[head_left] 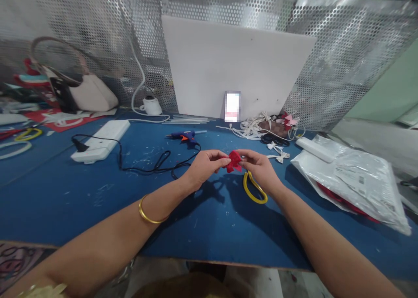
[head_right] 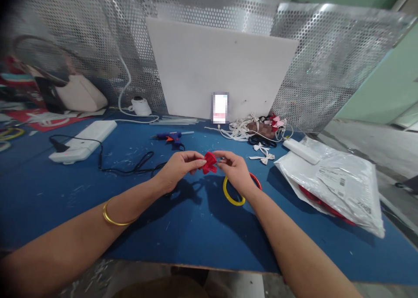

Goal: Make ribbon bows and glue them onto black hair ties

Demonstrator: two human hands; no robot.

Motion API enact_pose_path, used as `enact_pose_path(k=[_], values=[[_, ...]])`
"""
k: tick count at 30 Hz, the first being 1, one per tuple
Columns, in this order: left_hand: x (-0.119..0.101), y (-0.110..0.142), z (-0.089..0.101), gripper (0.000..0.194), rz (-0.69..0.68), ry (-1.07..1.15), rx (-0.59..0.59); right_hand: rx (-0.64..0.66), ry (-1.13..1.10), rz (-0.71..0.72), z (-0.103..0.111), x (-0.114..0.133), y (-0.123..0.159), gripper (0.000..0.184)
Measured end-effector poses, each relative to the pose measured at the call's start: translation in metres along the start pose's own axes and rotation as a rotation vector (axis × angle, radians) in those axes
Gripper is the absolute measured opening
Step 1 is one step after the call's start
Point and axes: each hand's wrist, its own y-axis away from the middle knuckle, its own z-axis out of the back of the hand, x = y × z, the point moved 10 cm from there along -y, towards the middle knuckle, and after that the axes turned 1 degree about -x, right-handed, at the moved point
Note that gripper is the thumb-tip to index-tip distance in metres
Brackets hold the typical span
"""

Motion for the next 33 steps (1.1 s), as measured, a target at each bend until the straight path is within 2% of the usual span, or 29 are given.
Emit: enact_pose_path(k=[2, 3, 6, 9, 11, 13, 17, 20, 24, 28, 30, 33], values=[[-0.004, 0.002, -0.003, 0.017, -0.024, -0.029, 0.025, 0.125, 0.001, 0.022, -0.014, -0.002, 0.001, 0.023], [-0.007, 0.003, -0.005, 0.019, -0.046, -0.043, 0.035, 0.144, 0.011, 0.038, -0.017, -0.002, 0.002, 0.019], [-0.015, 0.003, 0.000, 0.028, -0.109, -0.034, -0.021, 0.045, -0.003, 0.067, -0.009, 0.001, 0.002, 0.013], [-0.014, 0.001, 0.012, 0.023, -0.112, -0.015, -0.131, -0.081, -0.107, 0.049, 0.005, 0.004, 0.001, 0.013], [-0.011, 0.000, 0.012, 0.019, -0.106, -0.031, -0.134, -0.121, -0.167, 0.021, 0.009, 0.003, 0.001, 0.012], [-0.011, -0.001, 0.007, 0.019, -0.125, -0.058, -0.085, -0.145, -0.203, 0.003, 0.010, 0.001, 0.001, 0.010], [-0.013, 0.000, -0.003, 0.022, -0.198, -0.197, -0.005, -0.127, -0.236, 0.026, 0.005, -0.001, 0.001, 0.003], [-0.015, 0.000, 0.000, 0.021, -0.231, -0.273, -0.036, -0.109, -0.221, 0.021, 0.003, -0.005, 0.001, 0.008], [-0.016, 0.000, 0.007, 0.024, -0.240, -0.246, -0.101, -0.099, -0.132, 0.035, 0.005, -0.006, -0.002, 0.018], [-0.012, -0.002, 0.002, 0.021, -0.207, -0.253, -0.044, -0.105, -0.059, 0.061, 0.006, 0.004, 0.001, 0.015], [-0.007, -0.003, -0.001, 0.017, -0.183, -0.301, 0.004, -0.159, -0.018, 0.078, 0.013, 0.013, 0.003, 0.016], [-0.002, -0.006, 0.000, 0.015, -0.176, -0.438, 0.022, -0.420, 0.021, 0.177, 0.046, 0.032, 0.010, 0.018]])
